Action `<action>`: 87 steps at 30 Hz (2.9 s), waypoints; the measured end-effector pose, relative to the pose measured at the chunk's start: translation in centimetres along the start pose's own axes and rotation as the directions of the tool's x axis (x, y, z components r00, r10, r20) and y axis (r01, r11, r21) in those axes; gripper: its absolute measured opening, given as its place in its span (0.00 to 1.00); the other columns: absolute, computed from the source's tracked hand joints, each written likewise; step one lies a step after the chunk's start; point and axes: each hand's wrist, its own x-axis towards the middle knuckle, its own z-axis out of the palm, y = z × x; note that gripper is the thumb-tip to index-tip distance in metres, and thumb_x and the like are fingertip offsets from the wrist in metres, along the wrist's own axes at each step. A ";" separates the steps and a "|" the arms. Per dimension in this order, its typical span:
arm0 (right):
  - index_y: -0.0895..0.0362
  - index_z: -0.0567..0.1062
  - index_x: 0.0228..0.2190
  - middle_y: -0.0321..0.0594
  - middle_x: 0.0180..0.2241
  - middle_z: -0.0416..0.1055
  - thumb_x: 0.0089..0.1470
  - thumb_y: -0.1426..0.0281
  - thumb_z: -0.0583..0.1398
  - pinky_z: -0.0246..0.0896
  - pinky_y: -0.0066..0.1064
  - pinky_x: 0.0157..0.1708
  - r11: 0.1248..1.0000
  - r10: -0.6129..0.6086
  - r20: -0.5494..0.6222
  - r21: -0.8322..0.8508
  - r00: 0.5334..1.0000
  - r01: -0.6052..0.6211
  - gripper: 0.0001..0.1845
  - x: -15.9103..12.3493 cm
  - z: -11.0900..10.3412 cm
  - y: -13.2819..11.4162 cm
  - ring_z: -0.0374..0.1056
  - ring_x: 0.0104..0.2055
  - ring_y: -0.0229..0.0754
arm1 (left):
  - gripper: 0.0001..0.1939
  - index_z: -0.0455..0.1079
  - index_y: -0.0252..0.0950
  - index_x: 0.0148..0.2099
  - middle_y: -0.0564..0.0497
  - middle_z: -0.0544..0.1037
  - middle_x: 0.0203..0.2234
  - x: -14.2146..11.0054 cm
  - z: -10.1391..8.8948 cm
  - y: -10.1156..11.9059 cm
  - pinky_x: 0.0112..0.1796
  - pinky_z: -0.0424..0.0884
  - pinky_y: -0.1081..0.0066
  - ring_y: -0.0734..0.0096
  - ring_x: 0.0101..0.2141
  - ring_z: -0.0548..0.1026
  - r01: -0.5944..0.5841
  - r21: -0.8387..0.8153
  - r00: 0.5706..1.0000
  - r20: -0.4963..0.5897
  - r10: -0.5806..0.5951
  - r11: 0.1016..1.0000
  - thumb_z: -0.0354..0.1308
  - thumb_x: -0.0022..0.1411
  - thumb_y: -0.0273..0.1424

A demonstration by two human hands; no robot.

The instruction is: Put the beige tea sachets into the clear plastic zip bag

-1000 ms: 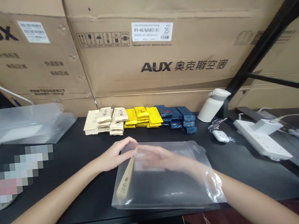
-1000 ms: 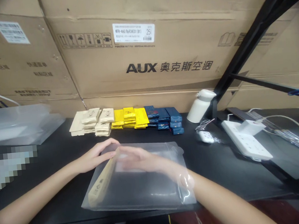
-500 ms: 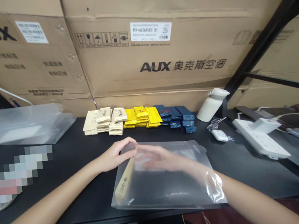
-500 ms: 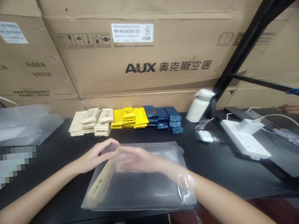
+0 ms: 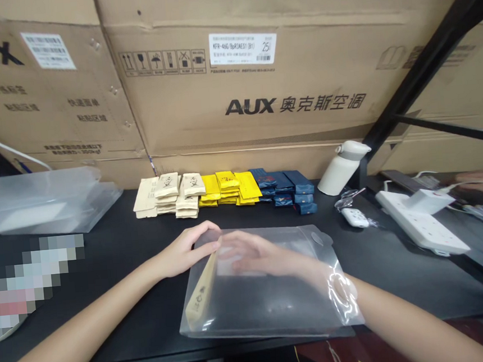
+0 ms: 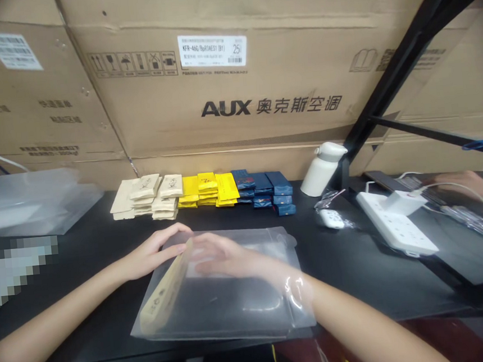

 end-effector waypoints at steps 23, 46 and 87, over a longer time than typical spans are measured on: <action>0.51 0.65 0.59 0.45 0.61 0.64 0.58 0.65 0.63 0.70 0.37 0.52 0.990 0.002 -0.027 -0.140 1.000 -0.006 0.29 0.0 -0.1 -0.1 0.65 0.61 0.46 | 0.14 0.67 0.38 0.48 0.49 0.75 0.42 0.0 0.1 0.0 0.47 0.68 0.62 0.60 0.45 0.72 0.005 0.027 1.000 -0.005 -0.005 1.000 0.51 0.68 0.42; 0.53 0.67 0.57 0.46 0.58 0.67 0.55 0.68 0.65 0.68 0.41 0.55 0.988 -0.018 -0.067 -0.153 0.998 0.007 0.28 0.1 0.0 0.1 0.66 0.60 0.46 | 0.14 0.67 0.39 0.50 0.48 0.75 0.44 -0.1 -0.2 0.0 0.49 0.67 0.62 0.59 0.46 0.72 -0.005 0.019 1.000 0.015 0.005 1.000 0.54 0.67 0.40; 0.55 0.69 0.49 0.46 0.52 0.71 0.51 0.61 0.68 0.69 0.42 0.50 0.998 0.042 -0.125 -0.048 0.991 -0.049 0.26 0.1 0.0 0.0 0.67 0.58 0.48 | 0.13 0.65 0.38 0.50 0.49 0.74 0.44 0.0 -0.1 -0.1 0.49 0.66 0.63 0.62 0.46 0.72 0.008 -0.005 1.000 0.024 -0.007 1.000 0.52 0.69 0.39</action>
